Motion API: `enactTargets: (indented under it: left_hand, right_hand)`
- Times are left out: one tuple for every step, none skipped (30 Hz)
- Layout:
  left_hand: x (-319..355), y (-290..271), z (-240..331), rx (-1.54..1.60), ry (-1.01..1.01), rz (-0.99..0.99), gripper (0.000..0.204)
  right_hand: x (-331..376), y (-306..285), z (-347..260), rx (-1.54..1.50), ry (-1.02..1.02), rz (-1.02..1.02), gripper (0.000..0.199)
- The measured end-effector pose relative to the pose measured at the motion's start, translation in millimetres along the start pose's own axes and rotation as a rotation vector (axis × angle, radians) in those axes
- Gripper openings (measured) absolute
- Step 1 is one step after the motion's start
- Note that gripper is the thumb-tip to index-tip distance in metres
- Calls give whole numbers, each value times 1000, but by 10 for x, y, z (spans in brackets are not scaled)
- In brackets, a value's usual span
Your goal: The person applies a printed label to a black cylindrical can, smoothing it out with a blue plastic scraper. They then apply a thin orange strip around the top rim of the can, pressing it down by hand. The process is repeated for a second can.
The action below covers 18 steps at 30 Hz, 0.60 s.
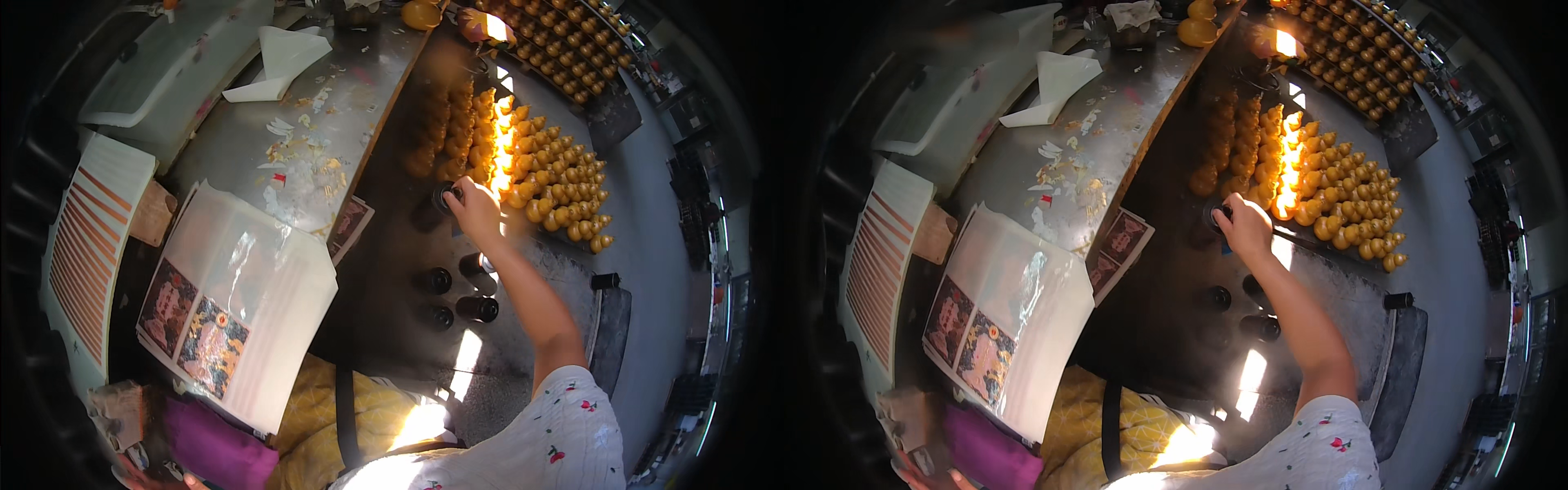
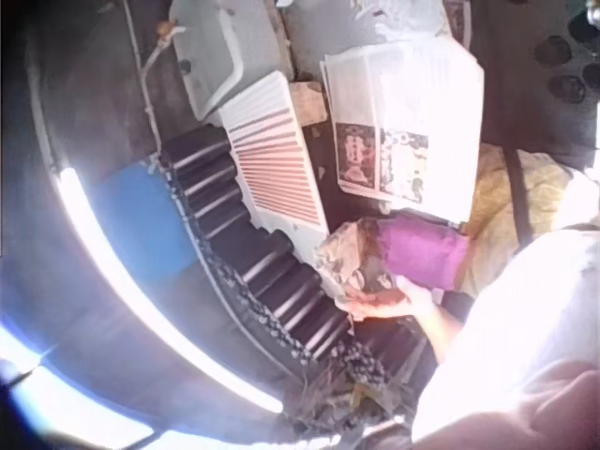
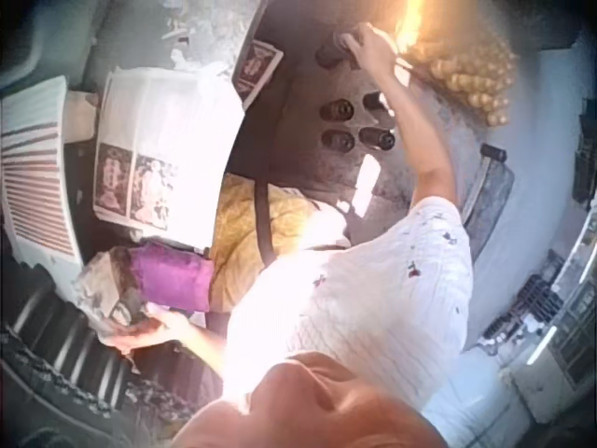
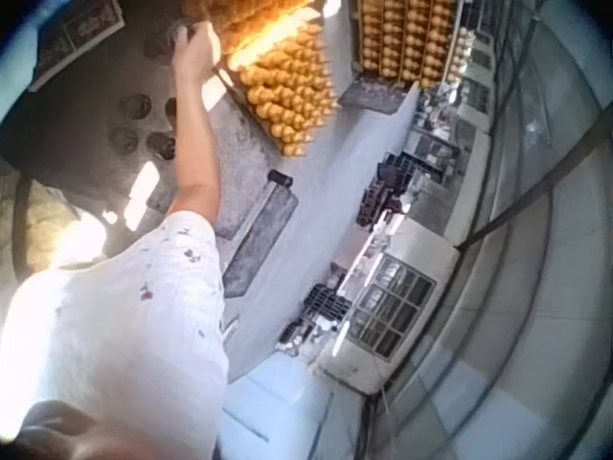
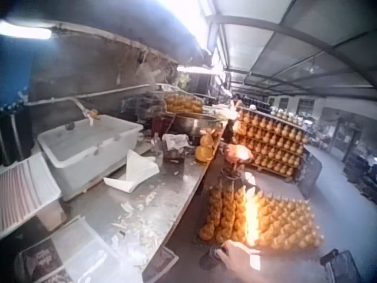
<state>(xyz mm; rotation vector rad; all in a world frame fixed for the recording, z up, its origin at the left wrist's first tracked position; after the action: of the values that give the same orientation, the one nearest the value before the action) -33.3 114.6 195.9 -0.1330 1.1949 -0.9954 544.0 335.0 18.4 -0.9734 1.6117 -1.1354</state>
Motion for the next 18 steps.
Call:
enactTargets:
  left_hand:
    - [30, 18, -7, -45, -77, 18, 88]
    - [135, -64, -51, -238, -105, 15, 85]
    - [116, -49, -12, -238, -138, 36, 83]
    - [102, -58, 19, -298, -176, 19, 82]
    - [104, -66, 40, -351, -211, 0, 82]
    - [143, -107, 41, -459, -242, -22, 80]
    - [187, -123, 52, -485, -264, -35, 79]
    - [184, -94, 89, -509, -283, -45, 78]
    - [116, -9, 61, -506, -291, -70, 77]
    - [28, 70, 27, -524, -302, -97, 76]
    - [84, 88, 108, -539, -320, -69, 76]
    - [55, 149, 146, -536, -333, -72, 76]
    - [9, 197, 176, -531, -342, -77, 76]
    - [-44, 272, 184, -561, -311, -91, 76]
    - [-98, 340, 191, -589, -277, -106, 76]
    - [-143, 393, 194, -617, -242, -120, 76]
    - [-174, 440, 187, -633, -237, -142, 76]
    - [-199, 480, 183, -649, -232, -163, 76]
  right_hand:
    - [-128, 396, 210, 27, 34, -2, 30]
    - [-266, 701, 308, 72, 83, -58, 32]
    - [-423, 962, 323, 116, 122, -116, 33]
    - [-499, 1190, 354, 134, 134, -142, 33]
    - [-587, 1522, 511, 164, 108, -109, 32]
    - [-675, 1708, 502, 183, 133, -154, 33]
    - [-739, 1893, 495, 204, 163, -200, 33]
    - [-787, 2079, 494, 207, 184, -205, 33]
    - [-764, 2191, 614, 224, 233, -209, 33]
    - [-740, 2304, 734, 243, 288, -214, 34]
    - [-889, 2388, 569, 231, 277, -189, 34]
    - [-939, 2411, 490, 239, 291, -181, 33]
    - [-960, 2424, 428, 247, 311, -174, 33]
    - [-1011, 2414, 443, 233, 273, -126, 33]
    - [-994, 2411, 467, 247, 281, -148, 34]
    - [-960, 2408, 485, 260, 291, -169, 34]
    - [-942, 2398, 492, 271, 301, -187, 34]
    - [-929, 2385, 495, 261, 293, -196, 35]
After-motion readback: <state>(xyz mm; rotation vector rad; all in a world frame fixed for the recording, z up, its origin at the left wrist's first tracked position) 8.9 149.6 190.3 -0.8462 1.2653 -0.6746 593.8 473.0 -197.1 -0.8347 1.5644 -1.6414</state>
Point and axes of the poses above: each hand's wrist, its own x-axis away from the middle knuckle, its own y-axis out of the palm, z = x × y, the point moved 2 cm from there along -x, towards the middle knuckle, and after that the axes turned 11 degrees about x, right-handed, at the moved point
